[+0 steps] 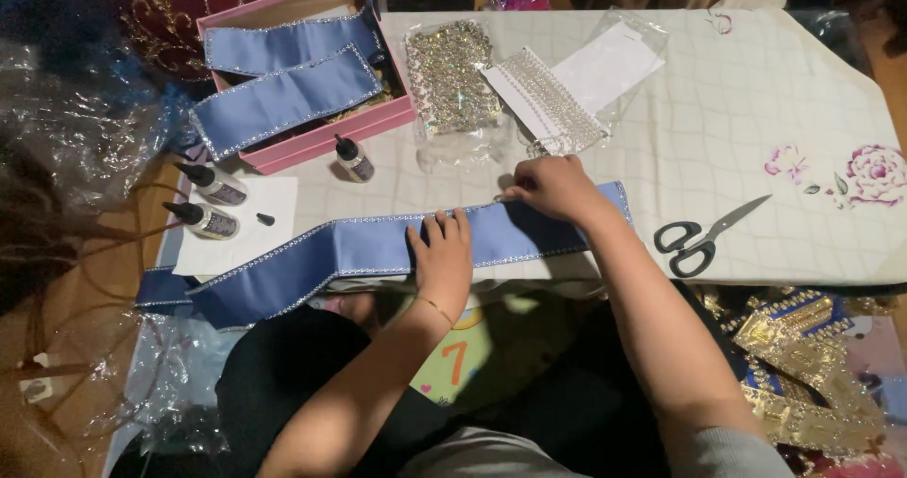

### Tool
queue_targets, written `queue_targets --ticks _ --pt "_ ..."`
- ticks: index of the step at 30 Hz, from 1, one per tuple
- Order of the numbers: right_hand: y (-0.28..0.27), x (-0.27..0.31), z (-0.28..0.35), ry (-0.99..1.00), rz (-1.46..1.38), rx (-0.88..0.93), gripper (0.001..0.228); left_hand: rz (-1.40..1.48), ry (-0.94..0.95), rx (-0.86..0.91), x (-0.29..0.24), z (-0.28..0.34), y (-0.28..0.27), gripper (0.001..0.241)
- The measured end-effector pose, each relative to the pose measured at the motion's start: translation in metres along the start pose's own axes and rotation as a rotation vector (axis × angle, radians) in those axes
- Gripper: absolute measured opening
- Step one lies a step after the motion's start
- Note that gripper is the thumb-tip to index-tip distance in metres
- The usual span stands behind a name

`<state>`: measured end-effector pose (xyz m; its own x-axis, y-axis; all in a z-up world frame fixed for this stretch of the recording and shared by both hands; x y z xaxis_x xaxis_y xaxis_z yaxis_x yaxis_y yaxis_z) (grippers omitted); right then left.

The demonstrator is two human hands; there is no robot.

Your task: The person applies glue to a blue ribbon and presses it onto a surface to secure it.

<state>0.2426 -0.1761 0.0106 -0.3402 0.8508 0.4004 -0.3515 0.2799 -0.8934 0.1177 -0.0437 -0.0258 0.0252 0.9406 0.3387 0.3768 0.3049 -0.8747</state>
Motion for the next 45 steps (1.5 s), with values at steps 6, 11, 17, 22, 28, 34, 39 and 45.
queue_targets --ticks 6,11,17,22,28,34,39,45 --pt "-0.024 0.052 -0.016 -0.127 -0.111 -0.069 0.022 0.141 0.065 0.083 0.029 -0.009 -0.038 0.074" --pt "-0.030 0.095 -0.054 -0.216 -0.121 -0.130 0.021 0.493 0.037 0.194 0.059 -0.013 -0.040 0.097" --pt "-0.019 0.105 -0.086 -0.252 -0.137 -0.256 0.016 0.764 -0.069 0.248 0.086 -0.019 -0.022 0.097" --pt "-0.024 0.137 -0.068 -0.318 0.007 -0.353 0.018 0.796 -0.091 0.160 0.095 -0.026 -0.033 0.091" --pt "0.014 0.176 -0.077 -0.514 -0.473 -0.282 0.032 0.686 -0.096 0.074 0.086 -0.012 -0.007 0.073" --pt "0.048 0.190 -0.124 -0.398 -0.697 -0.157 0.073 0.637 -0.061 -0.161 0.094 -0.014 -0.039 0.045" --pt "-0.007 0.203 -0.094 -0.584 -0.697 -0.351 0.054 0.599 -0.021 -0.164 0.091 -0.009 -0.037 0.047" --pt "-0.042 0.138 -0.015 -0.393 -1.151 -0.255 0.058 0.628 0.007 -0.179 0.098 -0.014 -0.051 0.046"
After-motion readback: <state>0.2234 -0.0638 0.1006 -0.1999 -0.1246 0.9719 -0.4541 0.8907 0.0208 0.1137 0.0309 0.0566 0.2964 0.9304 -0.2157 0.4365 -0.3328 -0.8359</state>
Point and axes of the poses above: each hand's wrist, its own z-axis away from the middle knuckle, its own y-axis out of the palm, x = y × z, the point moved 10 cm from there along -z, towards the middle knuckle, and after that the axes turned 8 degrees about -z, right-handed, at the moved point
